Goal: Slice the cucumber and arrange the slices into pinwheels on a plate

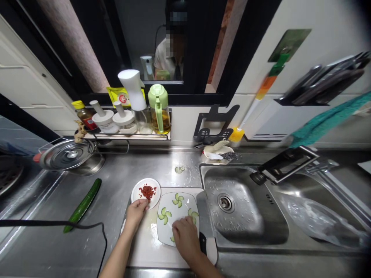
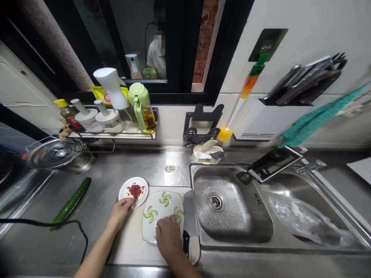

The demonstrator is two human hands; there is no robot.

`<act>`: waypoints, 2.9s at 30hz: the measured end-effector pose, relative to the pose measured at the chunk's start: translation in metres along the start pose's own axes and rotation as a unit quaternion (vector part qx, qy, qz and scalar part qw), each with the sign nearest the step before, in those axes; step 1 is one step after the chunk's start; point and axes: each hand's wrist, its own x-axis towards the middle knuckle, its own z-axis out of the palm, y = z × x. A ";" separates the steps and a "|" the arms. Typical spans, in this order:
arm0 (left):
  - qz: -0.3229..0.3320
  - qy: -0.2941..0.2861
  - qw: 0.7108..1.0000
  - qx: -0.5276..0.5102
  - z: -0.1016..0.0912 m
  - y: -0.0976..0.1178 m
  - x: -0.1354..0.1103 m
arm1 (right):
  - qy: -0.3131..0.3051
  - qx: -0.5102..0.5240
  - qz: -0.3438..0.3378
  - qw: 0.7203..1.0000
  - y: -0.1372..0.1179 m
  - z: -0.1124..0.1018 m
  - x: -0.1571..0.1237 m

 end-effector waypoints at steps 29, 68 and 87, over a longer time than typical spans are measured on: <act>-0.094 -0.152 0.941 -0.286 0.036 0.019 -0.071 | 0.098 0.225 0.006 0.970 -0.021 0.000 0.031; 0.297 0.010 0.937 0.184 0.050 -0.023 -0.064 | 0.071 0.126 -0.010 0.989 -0.004 0.022 0.033; 0.331 -0.003 0.921 0.203 0.045 -0.030 -0.061 | 0.052 0.133 -0.034 0.989 -0.006 0.025 0.038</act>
